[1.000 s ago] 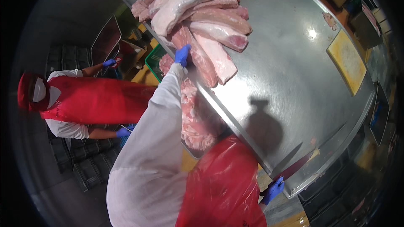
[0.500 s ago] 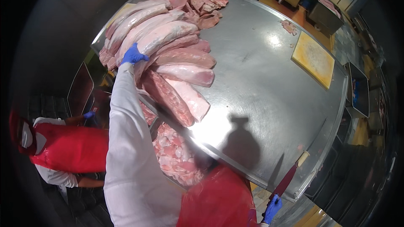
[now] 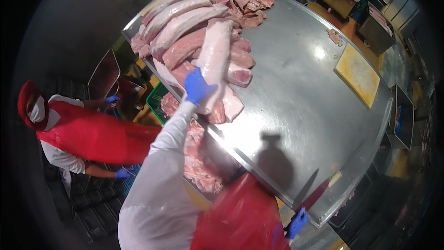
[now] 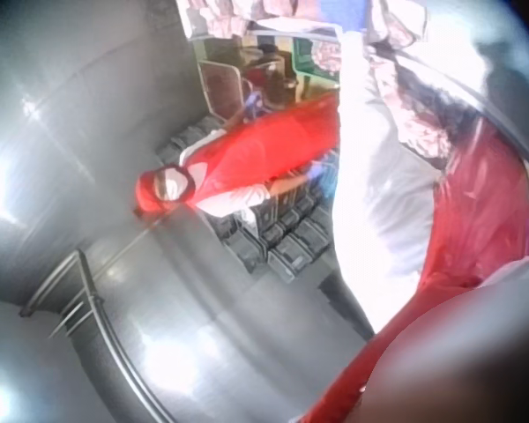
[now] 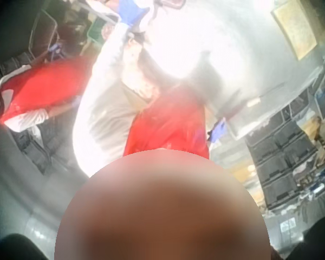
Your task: The person uses a knife to trim fat and slice large pieces of raw meat on a stainless steel table. They separate the trimmed fat from the lean meat, placing the fat into a nearby bin and the lean meat into a tray. The person handles the meat with gloved hands, repeatedly cutting and organizing the pieces.
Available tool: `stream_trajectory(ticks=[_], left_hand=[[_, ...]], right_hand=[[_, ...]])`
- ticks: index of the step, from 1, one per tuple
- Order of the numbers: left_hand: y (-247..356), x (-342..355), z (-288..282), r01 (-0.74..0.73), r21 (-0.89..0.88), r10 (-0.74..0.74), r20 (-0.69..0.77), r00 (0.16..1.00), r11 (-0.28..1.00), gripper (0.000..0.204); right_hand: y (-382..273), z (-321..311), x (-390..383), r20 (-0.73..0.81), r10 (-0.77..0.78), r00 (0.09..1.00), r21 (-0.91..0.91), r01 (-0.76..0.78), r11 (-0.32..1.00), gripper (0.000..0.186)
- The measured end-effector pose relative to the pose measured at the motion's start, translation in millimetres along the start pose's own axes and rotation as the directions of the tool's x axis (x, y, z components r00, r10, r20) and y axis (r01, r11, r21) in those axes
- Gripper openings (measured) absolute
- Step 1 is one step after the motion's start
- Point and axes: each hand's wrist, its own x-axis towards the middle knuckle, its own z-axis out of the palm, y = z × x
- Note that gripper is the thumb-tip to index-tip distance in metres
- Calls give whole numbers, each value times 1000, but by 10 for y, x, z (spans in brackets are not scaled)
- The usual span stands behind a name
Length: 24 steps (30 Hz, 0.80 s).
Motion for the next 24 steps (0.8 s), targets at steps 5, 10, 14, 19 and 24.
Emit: stream_trajectory(ticks=[5,10,14,19,24], left_hand=[[821,-1598,1200,-106,14,107,-126,986,994,125],[1957,-2591,831,177,-317,11,513,859,932,125],[2121,-2694,1285,150,-295,-48,326,944,943,123],[2669,-1963,1713,327,-693,351,645,678,642,103],[3862,-2208,2045,21,-702,499,527,688,712,84]], right_hand=[[49,-186,601,49,-186,981,-43,189,981,31],[61,-439,532,-63,-122,991,39,125,991,33],[382,-682,267,-124,-15,992,154,34,987,35],[846,-920,-226,-233,163,959,272,-97,958,38],[1395,-1076,-557,-295,368,882,344,-261,902,36]])
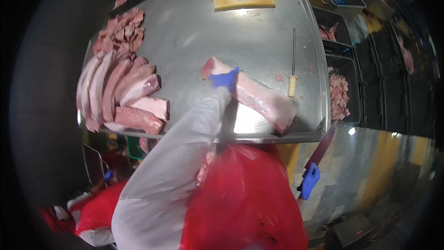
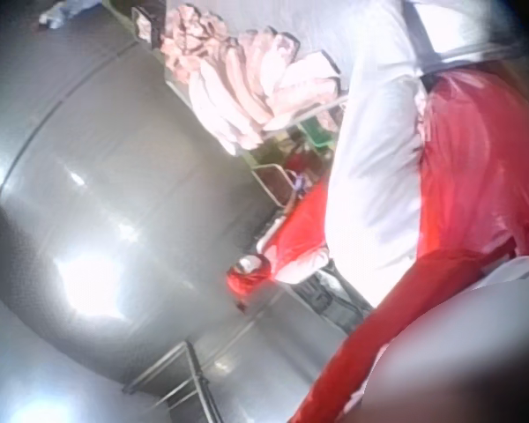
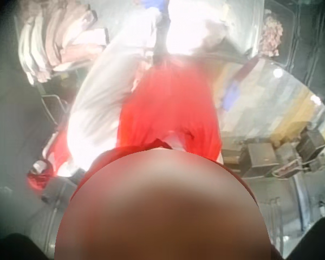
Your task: The person uses a knife to trim fat and slice large pieces of raw meat on a stainless steel table. They separate the trimmed fat from the lean meat, placing the fat into a nearby bin and the lean meat into a tray. The person handles the meat with gloved hands, repeatedly cutting and organizing the pieces.
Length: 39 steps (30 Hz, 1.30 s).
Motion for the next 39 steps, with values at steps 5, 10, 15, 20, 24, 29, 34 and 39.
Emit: stream_trajectory(ticks=[5,10,15,20,24,29,34,39], left_hand=[[584,96,495,-41,372,133,-225,965,927,66],[964,183,629,-67,380,190,-297,936,923,50],[1478,334,663,-229,363,336,-268,903,903,37],[2275,79,998,-144,227,154,-25,988,963,44],[1738,-116,676,-408,262,256,464,848,875,60],[758,-574,1004,-678,675,334,593,733,289,95],[721,-1145,1153,-667,703,251,618,745,247,100],[1065,-1219,1204,-746,597,229,714,662,295,88]], right_hand=[[882,-55,139,33,-97,995,130,92,987,31],[1080,-45,162,-93,-216,972,-89,208,974,50],[1254,-295,194,-101,-180,978,-210,156,965,52],[1053,-646,232,12,-258,966,-253,253,934,30],[909,-1058,427,128,45,991,1,-46,999,34],[886,-869,900,176,-39,984,-114,60,992,28],[244,-639,750,218,90,972,-48,-81,996,23],[165,-527,733,310,43,950,-61,-25,998,23]])
